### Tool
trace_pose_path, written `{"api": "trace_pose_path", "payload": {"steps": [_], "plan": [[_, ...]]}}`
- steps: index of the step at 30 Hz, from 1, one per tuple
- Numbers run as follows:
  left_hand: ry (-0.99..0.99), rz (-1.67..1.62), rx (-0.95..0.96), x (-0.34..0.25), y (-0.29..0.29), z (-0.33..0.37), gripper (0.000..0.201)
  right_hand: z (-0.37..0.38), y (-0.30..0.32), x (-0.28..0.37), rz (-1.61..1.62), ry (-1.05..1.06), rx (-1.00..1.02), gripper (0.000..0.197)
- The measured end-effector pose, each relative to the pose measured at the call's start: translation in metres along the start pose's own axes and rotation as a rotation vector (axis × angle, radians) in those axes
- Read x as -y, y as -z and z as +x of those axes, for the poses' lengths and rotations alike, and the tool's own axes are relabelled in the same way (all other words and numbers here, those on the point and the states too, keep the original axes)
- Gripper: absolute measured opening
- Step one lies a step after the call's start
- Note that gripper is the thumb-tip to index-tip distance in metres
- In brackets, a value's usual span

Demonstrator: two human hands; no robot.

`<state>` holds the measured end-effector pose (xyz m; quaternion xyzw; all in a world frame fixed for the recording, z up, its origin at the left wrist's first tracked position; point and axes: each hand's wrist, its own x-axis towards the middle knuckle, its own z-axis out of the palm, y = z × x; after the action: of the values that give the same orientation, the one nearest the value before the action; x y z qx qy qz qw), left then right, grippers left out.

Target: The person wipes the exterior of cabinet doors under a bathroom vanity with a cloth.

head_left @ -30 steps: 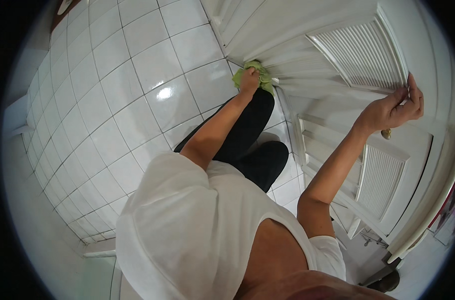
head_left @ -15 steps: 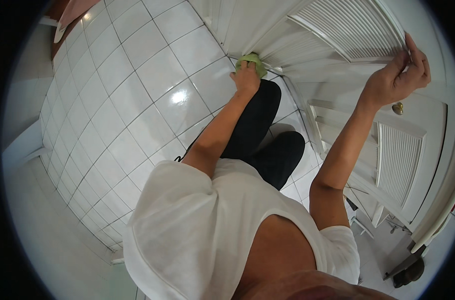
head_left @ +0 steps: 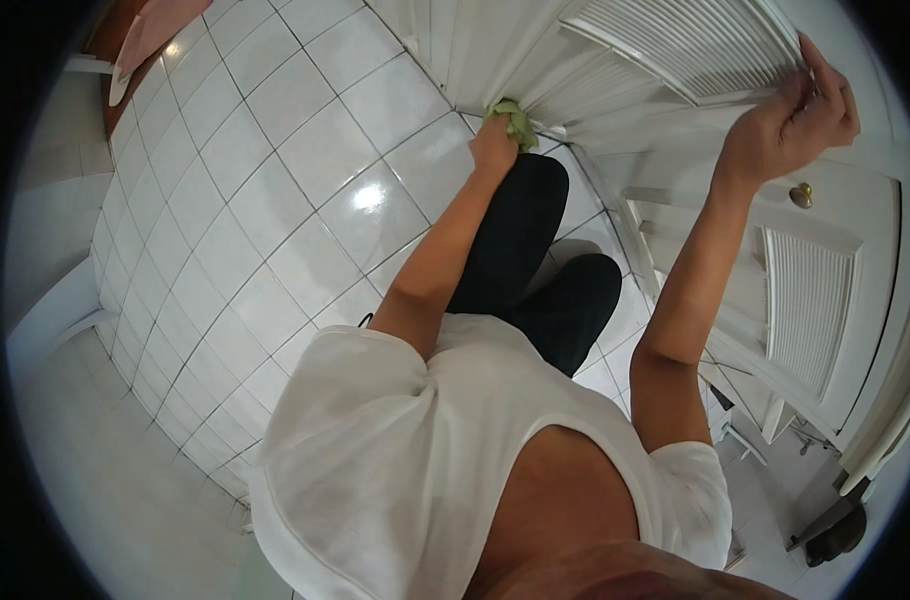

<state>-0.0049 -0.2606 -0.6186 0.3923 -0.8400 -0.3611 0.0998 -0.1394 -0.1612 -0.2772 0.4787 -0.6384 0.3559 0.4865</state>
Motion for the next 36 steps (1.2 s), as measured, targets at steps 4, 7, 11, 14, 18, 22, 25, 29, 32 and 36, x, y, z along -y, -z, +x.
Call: {"api": "trace_pose_path", "payload": {"steps": [4,7,11,14,18,22,25,29,32,36], "plan": [[0.201,-0.906,0.338,0.035,0.017,0.029,0.033,-0.004,0.003,-0.008,-0.088,-0.02,0.043,0.028],[0.233,-1.284,0.53,0.02,0.055,0.02,0.039,-0.003,0.006,-0.005,0.024,-0.046,-0.04,0.018],[0.102,-1.658,0.552,0.0,0.094,0.0,0.046,0.003,0.024,0.019,0.188,-0.25,0.076,0.026],[-0.02,-1.78,0.62,-0.016,0.121,-0.006,0.049,-0.015,0.039,0.019,0.261,-0.264,0.058,0.034],[-0.204,-1.767,0.83,-0.065,0.155,-0.022,0.052,-0.068,0.063,0.06,0.487,-0.307,0.16,0.034],[-0.254,-1.336,0.967,-0.144,0.156,-0.064,0.045,-0.147,0.079,0.088,0.716,-0.762,0.261,0.053],[-0.29,-0.603,1.041,-0.157,0.156,-0.067,0.05,-0.215,0.089,0.077,0.734,-1.143,0.175,0.055],[-0.62,-0.379,0.532,-0.145,0.206,-0.037,0.048,-0.296,0.079,0.06,0.645,-1.556,0.312,0.047],[-0.81,-0.354,-0.004,-0.179,0.252,-0.026,0.046,-0.309,0.052,0.056,0.546,-1.442,0.341,0.043],[-1.182,-0.002,-0.758,-0.238,0.314,-0.02,0.05,-0.282,-0.001,0.059,0.278,-1.034,0.277,0.034]]}}
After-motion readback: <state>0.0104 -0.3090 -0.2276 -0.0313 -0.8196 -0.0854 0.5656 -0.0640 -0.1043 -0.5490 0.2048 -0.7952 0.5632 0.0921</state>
